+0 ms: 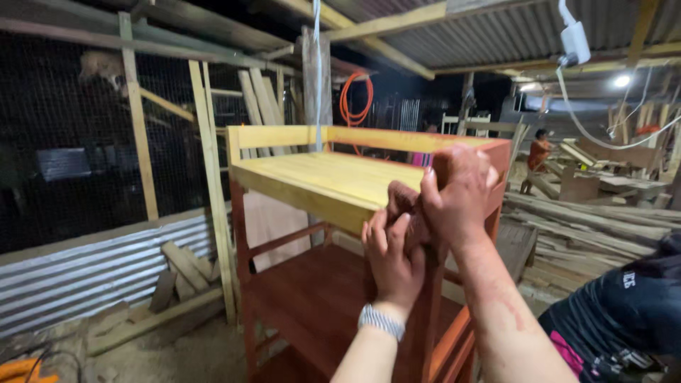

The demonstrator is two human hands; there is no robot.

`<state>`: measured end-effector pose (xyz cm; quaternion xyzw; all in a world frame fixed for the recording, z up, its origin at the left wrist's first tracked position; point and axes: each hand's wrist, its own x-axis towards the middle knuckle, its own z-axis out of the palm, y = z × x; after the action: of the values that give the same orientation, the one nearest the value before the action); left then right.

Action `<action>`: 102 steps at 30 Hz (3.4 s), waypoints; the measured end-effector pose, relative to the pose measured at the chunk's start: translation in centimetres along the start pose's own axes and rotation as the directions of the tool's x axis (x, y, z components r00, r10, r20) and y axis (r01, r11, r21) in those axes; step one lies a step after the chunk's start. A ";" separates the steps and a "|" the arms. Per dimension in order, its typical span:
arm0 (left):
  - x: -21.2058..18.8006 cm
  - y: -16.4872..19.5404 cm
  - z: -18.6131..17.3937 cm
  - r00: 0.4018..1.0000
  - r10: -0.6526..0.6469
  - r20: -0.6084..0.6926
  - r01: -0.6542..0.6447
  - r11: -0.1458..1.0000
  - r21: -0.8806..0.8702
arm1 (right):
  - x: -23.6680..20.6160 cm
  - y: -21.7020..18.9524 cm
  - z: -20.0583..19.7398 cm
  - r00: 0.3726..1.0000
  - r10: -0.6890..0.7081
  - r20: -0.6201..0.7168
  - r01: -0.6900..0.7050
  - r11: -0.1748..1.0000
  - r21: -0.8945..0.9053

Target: The person wipes a reddish stain or finish onto a wooden chair-style frame using a cloth, working over the rails, seat slats and legs, then rotates the piece to treat the top surfaces and edges of the upper shelf.

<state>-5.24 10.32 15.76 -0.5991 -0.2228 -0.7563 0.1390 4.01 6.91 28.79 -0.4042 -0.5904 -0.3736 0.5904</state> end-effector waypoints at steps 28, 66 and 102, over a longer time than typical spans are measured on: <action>7.1 -9.2 -2.8 0.961 -0.274 -0.017 0.273 0.959 -0.074 | 1.1 -0.4 -0.6 0.998 -0.051 -0.034 0.049 0.997 -0.053; 12.0 -6.5 -3.8 0.812 0.104 0.574 -0.046 0.992 -0.114 | 0.5 2.0 -2.2 0.999 -0.049 -0.009 0.046 0.974 -0.220; 10.4 -10.2 -0.9 0.798 0.041 0.601 0.111 0.971 -0.212 | -1.8 2.4 -0.4 0.701 0.270 0.660 0.102 0.878 -0.468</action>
<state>-13.39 19.20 23.89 -0.8160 -0.1747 -0.5504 -0.0255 6.37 7.45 26.92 -0.6740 -0.6421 -0.2926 0.2188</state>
